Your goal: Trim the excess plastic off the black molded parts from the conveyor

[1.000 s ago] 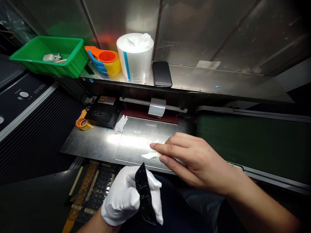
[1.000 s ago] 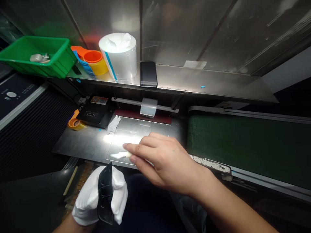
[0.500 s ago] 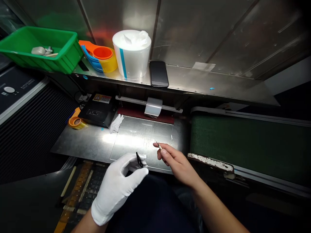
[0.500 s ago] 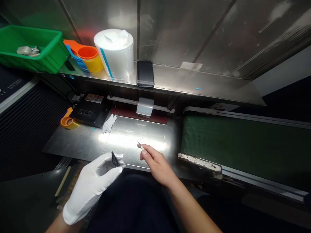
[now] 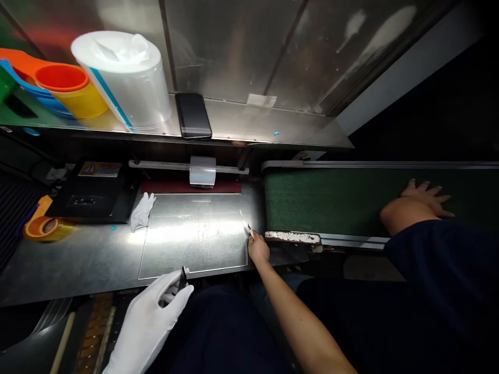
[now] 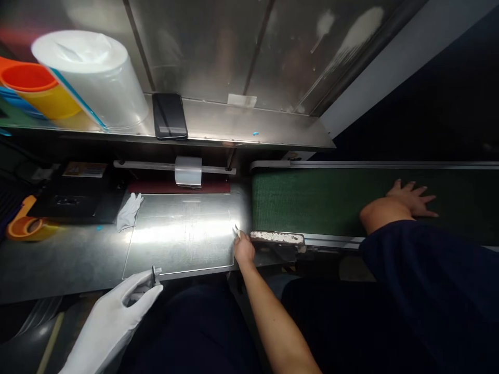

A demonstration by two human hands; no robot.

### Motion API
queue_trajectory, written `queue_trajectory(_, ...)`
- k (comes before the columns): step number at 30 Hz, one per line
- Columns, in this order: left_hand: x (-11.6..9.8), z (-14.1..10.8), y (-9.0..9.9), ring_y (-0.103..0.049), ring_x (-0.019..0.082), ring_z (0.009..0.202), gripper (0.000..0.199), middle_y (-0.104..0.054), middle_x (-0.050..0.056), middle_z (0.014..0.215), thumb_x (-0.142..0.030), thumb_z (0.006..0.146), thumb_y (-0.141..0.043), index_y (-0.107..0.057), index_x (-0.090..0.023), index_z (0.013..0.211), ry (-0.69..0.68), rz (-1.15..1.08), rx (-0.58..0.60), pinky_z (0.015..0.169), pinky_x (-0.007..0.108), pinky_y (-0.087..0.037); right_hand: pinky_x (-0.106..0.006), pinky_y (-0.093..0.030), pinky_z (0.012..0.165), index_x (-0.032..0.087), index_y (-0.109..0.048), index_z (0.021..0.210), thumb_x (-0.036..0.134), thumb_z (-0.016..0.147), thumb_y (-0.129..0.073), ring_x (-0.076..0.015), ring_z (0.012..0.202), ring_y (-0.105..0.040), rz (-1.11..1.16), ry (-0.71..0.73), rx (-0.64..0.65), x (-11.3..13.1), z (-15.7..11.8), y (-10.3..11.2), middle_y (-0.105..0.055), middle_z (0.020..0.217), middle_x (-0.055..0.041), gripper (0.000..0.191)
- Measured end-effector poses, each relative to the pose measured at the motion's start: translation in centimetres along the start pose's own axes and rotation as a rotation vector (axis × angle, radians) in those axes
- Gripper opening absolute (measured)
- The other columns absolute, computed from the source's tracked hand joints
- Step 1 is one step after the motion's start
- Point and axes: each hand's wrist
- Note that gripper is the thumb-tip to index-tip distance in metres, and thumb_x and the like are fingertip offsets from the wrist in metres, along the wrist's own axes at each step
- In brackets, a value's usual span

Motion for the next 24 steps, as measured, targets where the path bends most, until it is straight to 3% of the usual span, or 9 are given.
queue_trajectory(5, -1.9, 0.2, -0.5, -0.064, 0.020, 0.082, 0.039, -0.069, -0.003, 0.098, -0.062, 0.093, -0.059, -0.065, -0.034, 0.119, -0.121, 0.088, -0.003, 0.080, 0.035, -0.052, -0.045, -0.043, 0.107, 0.011, -0.045, 0.148, 0.026, 0.102, -0.043, -0.0302, 0.124, -0.056, 0.116, -0.019, -0.050, 0.2, 0.5, -1.4, -0.047, 0.146, -0.0216, 0.048)
queue_trajectory(8, -3.2, 0.4, -0.5, -0.062, 0.018, 0.077, 0.031, -0.068, -0.003, 0.095, -0.055, 0.096, -0.058, -0.065, -0.034, 0.118, -0.216, 0.130, -0.042, 0.076, 0.034, -0.051, -0.045, -0.034, 0.116, 0.005, -0.048, 0.146, 0.020, 0.099, -0.044, -0.0350, 0.134, -0.048, 0.218, 0.034, -0.054, 0.5, -0.4, -0.9, -0.042, 0.150, -0.0248, 0.050)
queue_trajectory(10, -3.9, 0.4, -0.4, -0.062, 0.019, 0.077, 0.026, -0.069, -0.002, 0.095, -0.049, 0.097, -0.059, -0.066, -0.033, 0.116, -0.303, 0.139, -0.081, 0.074, 0.034, -0.052, -0.043, -0.035, 0.117, 0.006, -0.057, 0.137, 0.023, 0.099, -0.045, -0.0327, 0.132, -0.049, 0.324, 0.138, -0.001, 1.4, -2.1, 0.1, -0.049, 0.144, -0.0227, 0.044)
queue_trajectory(14, -5.2, 0.3, -0.2, -0.065, 0.019, 0.086, 0.021, -0.069, -0.002, 0.098, -0.041, 0.097, -0.062, -0.066, -0.033, 0.116, -0.469, 0.148, -0.120, 0.079, 0.033, -0.052, -0.034, -0.054, 0.092, 0.018, -0.069, 0.121, 0.047, 0.101, -0.048, -0.0202, 0.095, -0.066, 0.587, 0.431, 0.261, 4.4, -8.2, 3.2, -0.069, 0.110, -0.0078, 0.041)
queue_trajectory(17, -6.0, 0.1, 0.0, -0.066, 0.018, 0.092, 0.023, -0.069, -0.004, 0.102, -0.038, 0.097, -0.062, -0.064, -0.037, 0.120, -0.524, 0.145, -0.111, 0.083, 0.031, -0.052, -0.030, -0.054, 0.074, 0.021, -0.073, 0.114, 0.047, 0.098, -0.059, -0.0155, 0.079, -0.063, 0.942, 0.586, 0.489, 6.7, -12.7, 5.5, -0.067, 0.096, -0.0045, 0.033)
queue_trajectory(20, -6.7, -0.2, 0.0, -0.066, 0.016, 0.093, 0.021, -0.069, -0.006, 0.103, -0.037, 0.098, -0.061, -0.063, -0.040, 0.119, -0.531, 0.128, -0.083, 0.082, 0.029, -0.052, -0.026, -0.050, 0.063, 0.020, -0.075, 0.104, 0.039, 0.095, -0.068, -0.0137, 0.074, -0.060, 1.201, 0.566, 0.623, 8.1, -15.2, 6.8, -0.065, 0.088, -0.0034, 0.022)
queue_trajectory(24, -7.1, -0.5, -0.3, -0.065, 0.016, 0.089, 0.019, -0.068, -0.005, 0.099, -0.033, 0.098, -0.060, -0.064, -0.040, 0.116, -0.534, 0.122, -0.066, 0.076, 0.029, -0.051, -0.023, -0.045, 0.057, 0.017, -0.073, 0.092, 0.037, 0.091, -0.073, -0.0122, 0.068, -0.054, 1.287, 0.492, 0.692, 8.4, -15.7, 7.3, -0.060, 0.076, -0.0014, 0.020)
Point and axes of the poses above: each hand's wrist, its own z-axis towards the middle knuckle, its own y-axis out of the back of the hand, x = y × z
